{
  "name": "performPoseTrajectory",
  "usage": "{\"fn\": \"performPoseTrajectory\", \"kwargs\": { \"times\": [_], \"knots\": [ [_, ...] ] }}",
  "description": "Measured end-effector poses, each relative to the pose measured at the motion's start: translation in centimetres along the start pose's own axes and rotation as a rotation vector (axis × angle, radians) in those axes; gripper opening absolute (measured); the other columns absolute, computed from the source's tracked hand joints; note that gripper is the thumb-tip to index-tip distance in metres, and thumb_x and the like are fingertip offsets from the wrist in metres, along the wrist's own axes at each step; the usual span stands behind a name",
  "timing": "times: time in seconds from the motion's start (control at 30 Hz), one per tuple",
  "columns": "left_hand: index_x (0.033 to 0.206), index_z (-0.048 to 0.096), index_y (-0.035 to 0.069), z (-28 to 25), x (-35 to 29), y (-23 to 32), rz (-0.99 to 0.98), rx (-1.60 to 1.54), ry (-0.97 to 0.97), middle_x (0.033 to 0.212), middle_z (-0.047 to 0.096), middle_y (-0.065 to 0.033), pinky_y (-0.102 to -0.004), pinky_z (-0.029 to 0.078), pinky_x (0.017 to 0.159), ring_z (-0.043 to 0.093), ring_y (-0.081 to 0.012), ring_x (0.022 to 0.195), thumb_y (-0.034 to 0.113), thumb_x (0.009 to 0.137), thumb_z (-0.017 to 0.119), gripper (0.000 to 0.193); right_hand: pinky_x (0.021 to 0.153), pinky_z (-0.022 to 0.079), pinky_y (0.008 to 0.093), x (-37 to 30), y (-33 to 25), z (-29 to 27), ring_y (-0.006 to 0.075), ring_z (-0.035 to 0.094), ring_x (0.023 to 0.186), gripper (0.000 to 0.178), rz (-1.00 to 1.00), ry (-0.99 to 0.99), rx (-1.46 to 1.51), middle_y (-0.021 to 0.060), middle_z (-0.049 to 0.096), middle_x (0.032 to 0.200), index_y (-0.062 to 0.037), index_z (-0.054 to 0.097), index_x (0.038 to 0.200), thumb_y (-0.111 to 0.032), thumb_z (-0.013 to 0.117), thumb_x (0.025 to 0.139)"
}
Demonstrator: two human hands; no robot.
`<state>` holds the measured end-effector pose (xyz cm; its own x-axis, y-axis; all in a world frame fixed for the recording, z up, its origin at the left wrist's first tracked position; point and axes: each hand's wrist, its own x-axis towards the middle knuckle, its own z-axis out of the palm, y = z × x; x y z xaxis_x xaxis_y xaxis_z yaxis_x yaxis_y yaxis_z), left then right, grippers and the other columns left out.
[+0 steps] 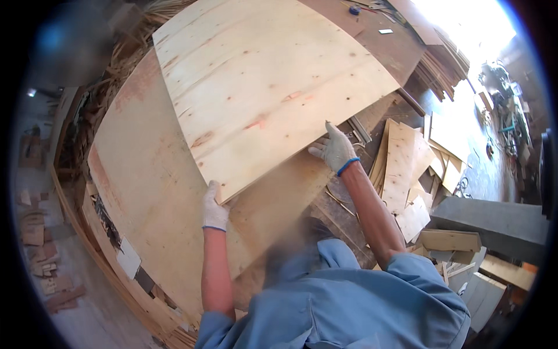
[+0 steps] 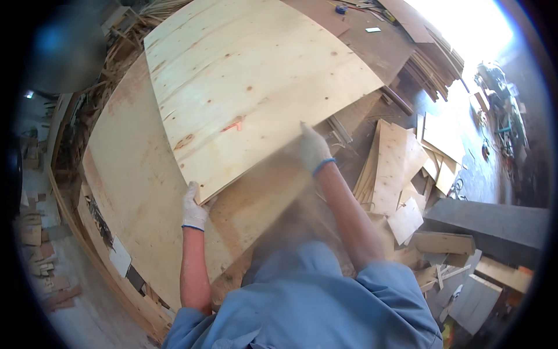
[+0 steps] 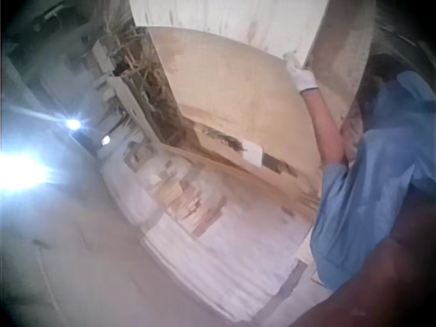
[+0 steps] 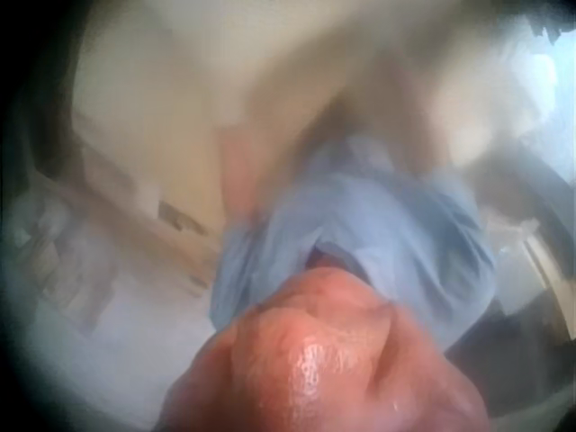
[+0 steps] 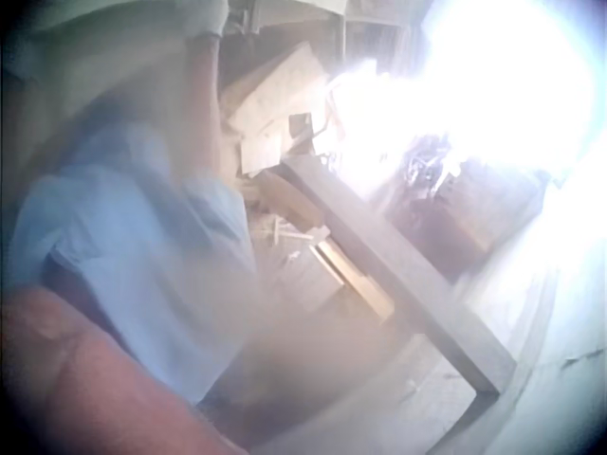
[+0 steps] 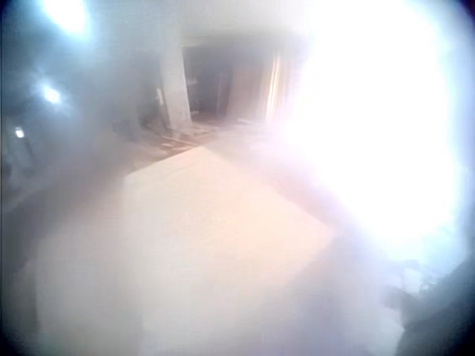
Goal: The person repeatedly positions plywood sheets on a table saw and cuts them into smaller pieces. They handle each sheet with gloved hands, guide it through the blade, and set the cut pieces aside on the floor.
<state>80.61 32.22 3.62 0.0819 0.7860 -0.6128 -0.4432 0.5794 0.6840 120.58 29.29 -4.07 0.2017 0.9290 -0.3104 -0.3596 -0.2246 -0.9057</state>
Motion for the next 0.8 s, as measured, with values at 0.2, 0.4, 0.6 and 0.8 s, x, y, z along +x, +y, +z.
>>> {"fn": "performPoseTrajectory", "kwargs": {
  "times": [0.2, 0.4, 0.6, 0.8],
  "knots": [
    [0.117, 0.057, 0.014, -2.1, -0.9, 2.4, 0.008, 0.022, -0.005, 0.107, 0.066, -0.0063, -0.035, 0.058, 0.064, 0.067, -0.0215, 0.091, 0.04, 0.094, 0.06, 0.035, 0.066, 0.056, 0.0432, -2.4, -7.0, 7.8, 0.0316, 0.064, 0.095, 0.059, 0.248, 0.269, 0.467, 0.0215, 0.055, 0.126, -0.0057, 0.044, 0.133, -0.046, 0.06, 0.094],
    [0.112, 0.058, 0.012, -4.8, -0.7, 7.7, 0.214, 0.038, -0.001, 0.099, 0.067, -0.0046, -0.0294, 0.057, 0.057, 0.068, -0.0169, 0.085, 0.038, 0.093, 0.062, 0.032, 0.055, 0.056, 0.0388, -1.8, -7.2, 12.3, 0.0257, 0.068, 0.074, 0.043, 0.167, 0.236, 0.24, 0.0083, 0.068, 0.102, -0.011, 0.058, 0.119, -0.045, 0.063, 0.092],
    [0.105, 0.06, 0.01, -11.5, -2.0, 13.7, 0.209, 0.077, 0.057, 0.087, 0.067, -0.005, -0.0262, 0.054, 0.045, 0.067, -0.0162, 0.065, 0.038, 0.09, 0.066, 0.032, 0.047, 0.053, 0.0328, -5.9, -7.1, 21.3, 0.0236, 0.066, 0.062, 0.04, 0.107, 0.287, 0.138, 0.0112, 0.068, 0.089, -0.0056, 0.059, 0.111, -0.041, 0.065, 0.092],
    [0.104, 0.061, 0.01, -20.6, -10.6, 14.0, 0.273, 0.139, 0.059, 0.087, 0.067, -0.0042, -0.0297, 0.054, 0.049, 0.068, -0.0166, 0.069, 0.036, 0.089, 0.067, 0.03, 0.044, 0.051, 0.0318, -14.7, -1.5, 26.5, 0.0217, 0.065, 0.058, 0.037, 0.134, 0.314, 0.087, 0.0113, 0.067, 0.08, -0.0033, 0.059, 0.107, -0.037, 0.067, 0.092]
  ]
}}
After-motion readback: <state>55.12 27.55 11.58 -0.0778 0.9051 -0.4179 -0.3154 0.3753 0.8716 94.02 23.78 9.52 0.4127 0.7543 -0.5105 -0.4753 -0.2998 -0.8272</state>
